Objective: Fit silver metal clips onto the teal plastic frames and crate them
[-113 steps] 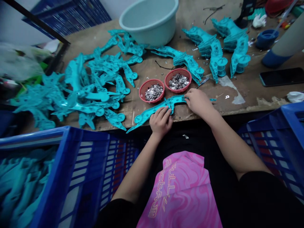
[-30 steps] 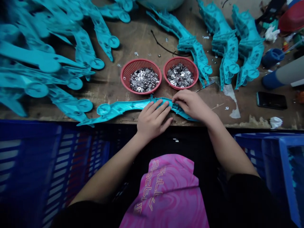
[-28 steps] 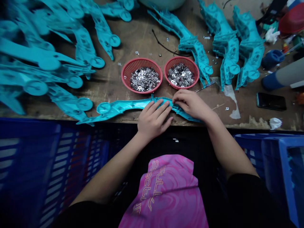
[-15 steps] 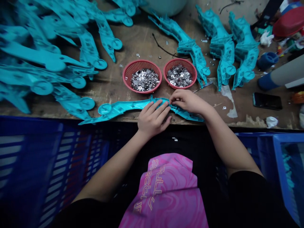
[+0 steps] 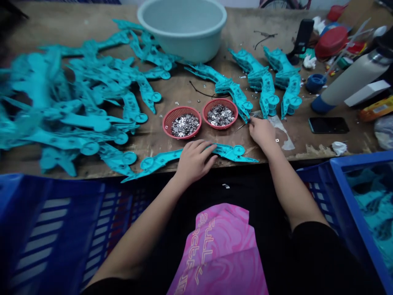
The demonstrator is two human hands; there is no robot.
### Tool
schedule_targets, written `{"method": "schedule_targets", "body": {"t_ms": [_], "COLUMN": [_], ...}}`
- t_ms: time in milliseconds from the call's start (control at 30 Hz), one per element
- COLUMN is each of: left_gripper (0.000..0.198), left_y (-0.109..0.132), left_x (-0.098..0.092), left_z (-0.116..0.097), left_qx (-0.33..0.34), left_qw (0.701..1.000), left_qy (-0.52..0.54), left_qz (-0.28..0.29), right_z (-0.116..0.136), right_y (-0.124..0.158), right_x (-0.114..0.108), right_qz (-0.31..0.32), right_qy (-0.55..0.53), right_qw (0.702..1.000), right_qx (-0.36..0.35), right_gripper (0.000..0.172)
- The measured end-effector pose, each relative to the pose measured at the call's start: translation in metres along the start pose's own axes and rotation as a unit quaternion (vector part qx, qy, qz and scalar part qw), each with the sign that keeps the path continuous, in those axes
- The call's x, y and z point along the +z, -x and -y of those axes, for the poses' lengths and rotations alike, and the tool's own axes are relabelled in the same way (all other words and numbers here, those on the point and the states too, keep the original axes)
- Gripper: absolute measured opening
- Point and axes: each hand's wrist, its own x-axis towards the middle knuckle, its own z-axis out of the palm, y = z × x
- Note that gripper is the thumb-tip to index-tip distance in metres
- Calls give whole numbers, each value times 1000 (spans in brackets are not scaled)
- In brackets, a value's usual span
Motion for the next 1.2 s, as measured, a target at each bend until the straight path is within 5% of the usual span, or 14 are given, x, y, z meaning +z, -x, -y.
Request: {"method": "schedule_targets", "body": {"t_ms": [167,333,433,667,867,1000,1200], "left_gripper": [89,105,99,64,45,47,35], "left_y": [-2,6,6,3,3,-3,-51], "left_x": [13,24,22,19,20,11,-23], "left_z": [18,24,22,14,13,10,10], "left_qx": [-20,-47,-49,-51,-20,-51,-6], "left_qw": [997,990,990,996,997,996,998], "left_qy": [76,127,125,67,60,66,20], "left_qz": [-6,-35,-37,-37,-40,-8,57], "right_z": [-3,21,49,72,93,74,-2], "right_y": [35,91,101,77,63,66,82], "right_x": [-16,-32,-35,-27,-26,-25,-2], "right_qz": [-20,-21,-2,7,69,-6,-148], "right_qy": [16,-133,-153,-221,-168,-231,-326], "right_qw": [999,979,971,970,975,968,931], "right_qx": [-30,-152,-186,-100,-130,-100,-71], "right_gripper": [30,22,22,35,20,23,34]}}
